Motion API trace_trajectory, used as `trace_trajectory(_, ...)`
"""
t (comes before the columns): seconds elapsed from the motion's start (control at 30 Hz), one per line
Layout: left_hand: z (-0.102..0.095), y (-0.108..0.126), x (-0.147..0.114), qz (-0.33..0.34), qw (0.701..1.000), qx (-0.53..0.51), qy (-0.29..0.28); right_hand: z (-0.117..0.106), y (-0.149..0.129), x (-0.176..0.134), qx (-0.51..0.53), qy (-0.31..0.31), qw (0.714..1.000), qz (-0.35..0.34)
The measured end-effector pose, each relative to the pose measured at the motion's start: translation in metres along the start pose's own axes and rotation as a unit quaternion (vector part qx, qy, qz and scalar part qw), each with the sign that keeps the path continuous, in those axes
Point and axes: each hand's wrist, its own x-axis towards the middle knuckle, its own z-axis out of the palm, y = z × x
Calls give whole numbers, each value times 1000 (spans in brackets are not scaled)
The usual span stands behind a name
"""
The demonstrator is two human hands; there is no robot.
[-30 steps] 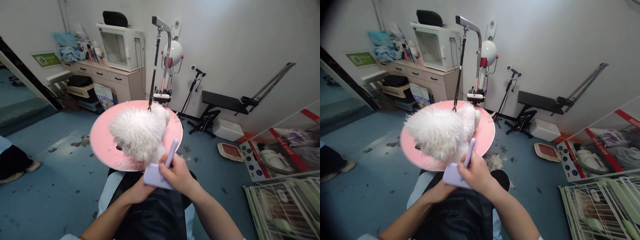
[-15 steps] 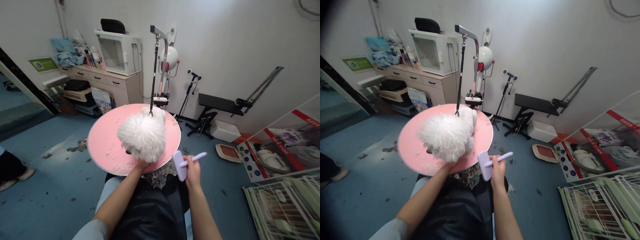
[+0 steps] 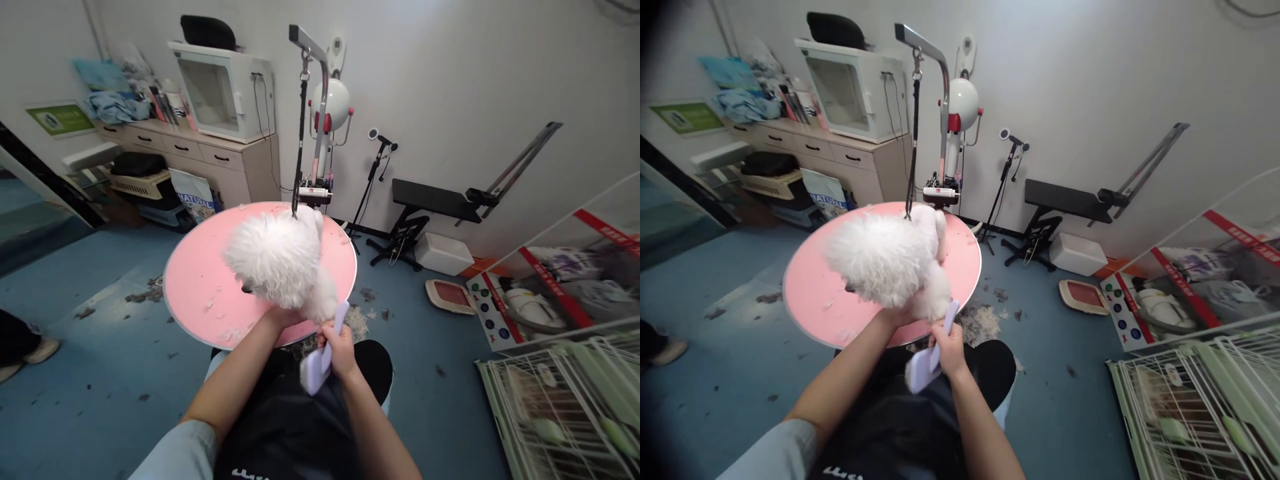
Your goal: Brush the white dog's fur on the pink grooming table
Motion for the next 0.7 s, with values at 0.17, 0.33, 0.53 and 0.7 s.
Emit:
trace_trajectory(0.17,25,-39,-37,-45,974,-184,-124,7,0,-1,218,-78,966,111)
trace_trajectory(0.33,41,-44,-62,-64,982,-174,-41,22,11,-43,221,-59,958,172)
trace_trajectory(0.53,25,-29,-79,37,992,61,107,-3,0,-125,48,-329,898,289)
trace_trajectory(0.7,15,-29,-91,96,976,193,32,-12,-58,-60,-139,-175,975,16)
